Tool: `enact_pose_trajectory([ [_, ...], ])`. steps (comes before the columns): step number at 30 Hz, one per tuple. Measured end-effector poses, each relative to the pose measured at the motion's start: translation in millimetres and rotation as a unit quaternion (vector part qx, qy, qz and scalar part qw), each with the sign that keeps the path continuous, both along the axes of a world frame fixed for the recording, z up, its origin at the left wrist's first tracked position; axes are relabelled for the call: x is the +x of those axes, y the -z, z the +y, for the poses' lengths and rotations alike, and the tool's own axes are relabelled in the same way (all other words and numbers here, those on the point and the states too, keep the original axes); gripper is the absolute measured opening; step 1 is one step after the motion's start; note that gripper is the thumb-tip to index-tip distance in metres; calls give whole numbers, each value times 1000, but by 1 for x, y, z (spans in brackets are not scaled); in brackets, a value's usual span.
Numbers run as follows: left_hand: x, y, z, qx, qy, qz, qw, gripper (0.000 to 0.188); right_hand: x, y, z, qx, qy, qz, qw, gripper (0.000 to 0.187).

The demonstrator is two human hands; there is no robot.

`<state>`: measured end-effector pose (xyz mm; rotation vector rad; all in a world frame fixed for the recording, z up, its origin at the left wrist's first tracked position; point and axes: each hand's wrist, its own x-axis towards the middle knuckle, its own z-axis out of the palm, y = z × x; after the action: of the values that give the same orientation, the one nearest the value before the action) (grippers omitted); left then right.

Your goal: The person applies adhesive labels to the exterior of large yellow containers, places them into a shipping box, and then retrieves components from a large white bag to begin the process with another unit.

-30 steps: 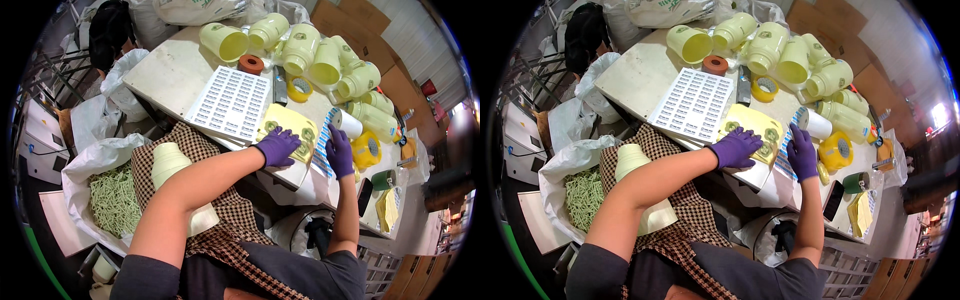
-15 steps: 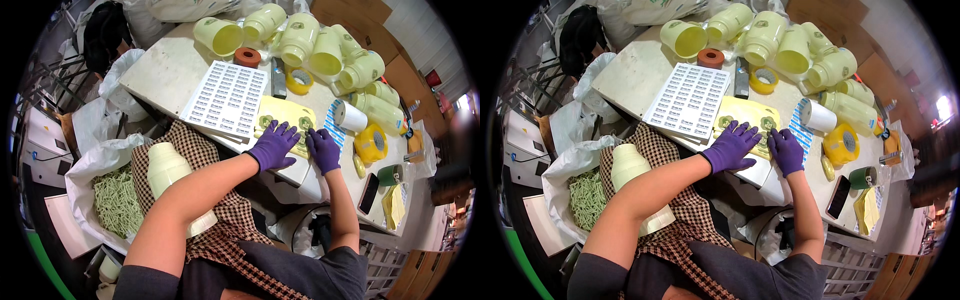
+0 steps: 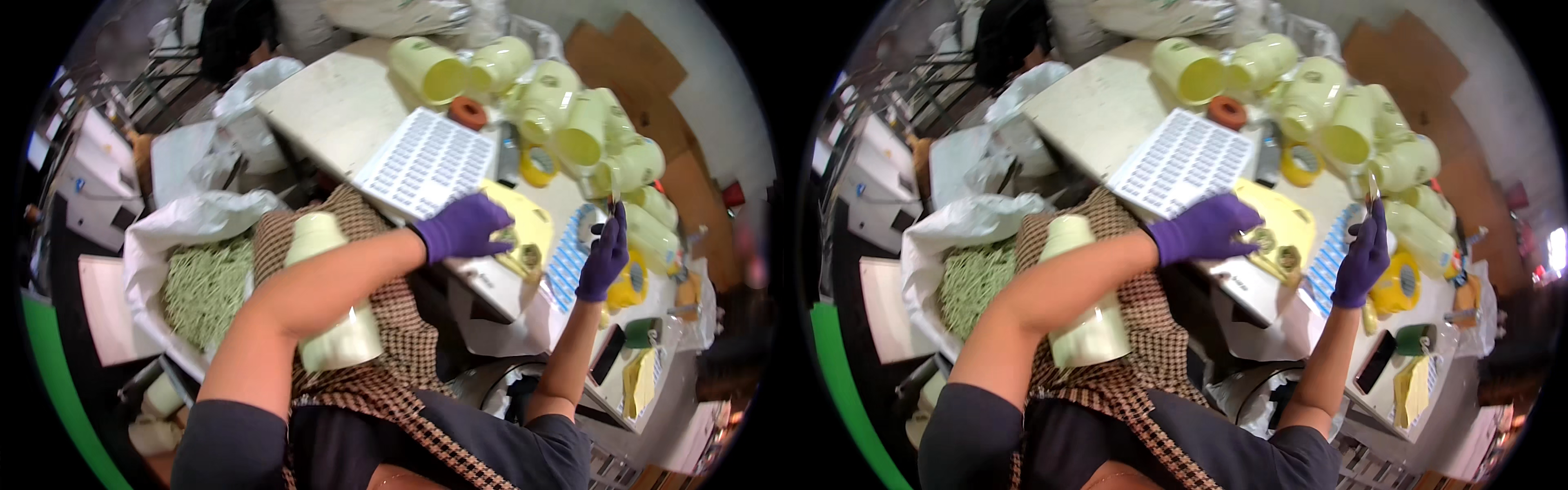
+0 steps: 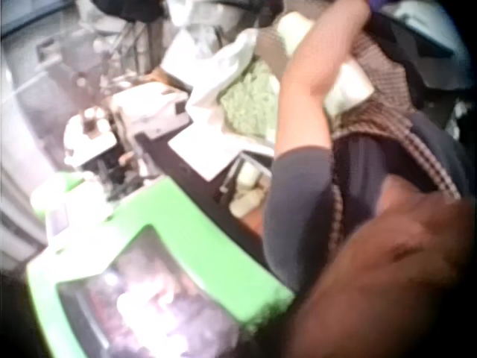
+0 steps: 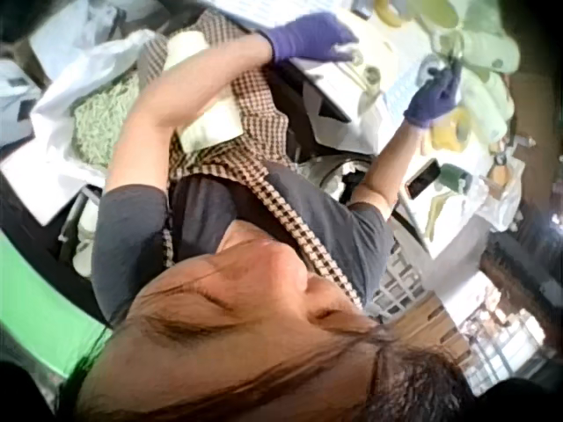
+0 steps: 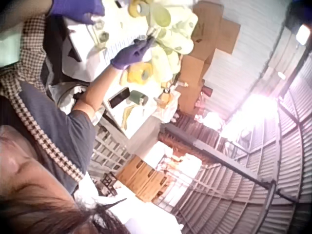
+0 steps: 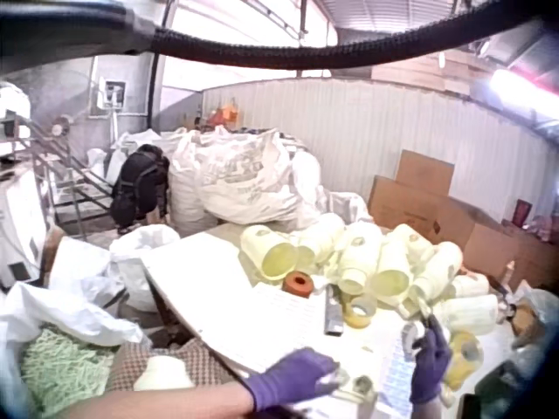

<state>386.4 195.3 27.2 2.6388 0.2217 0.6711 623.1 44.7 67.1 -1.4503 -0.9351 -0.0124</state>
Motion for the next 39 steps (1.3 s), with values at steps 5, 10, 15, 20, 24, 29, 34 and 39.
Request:
enact_pose_trajectory([
  [5,-188,-6,28,-28,-346,190,918,43,-141,50,-32,-12,-198,-366,909,37],
  [10,-287,-26,-38,-220,-412,3,884,29,-257,65,-33,5,-417,-279,865,37],
  [15,-334,-16,-53,-324,-335,-173,868,23,-295,57,-28,49,-489,-338,803,35],
  [20,-344,-10,-57,-344,-318,-228,854,23,-303,54,-20,56,-520,-373,766,33],
  [24,-344,-6,-54,-352,-312,-228,853,21,-308,54,-21,40,-503,-399,766,32],
  [29,-342,-4,-52,-350,-341,-201,849,20,-310,59,-27,17,-485,-392,781,35],
  [34,-340,-4,-53,-323,-357,-184,857,19,-315,65,-35,-20,-448,-409,795,46],
  [39,-337,-16,-51,-229,-349,-171,892,19,-298,60,-46,-200,-457,-418,759,54],
])
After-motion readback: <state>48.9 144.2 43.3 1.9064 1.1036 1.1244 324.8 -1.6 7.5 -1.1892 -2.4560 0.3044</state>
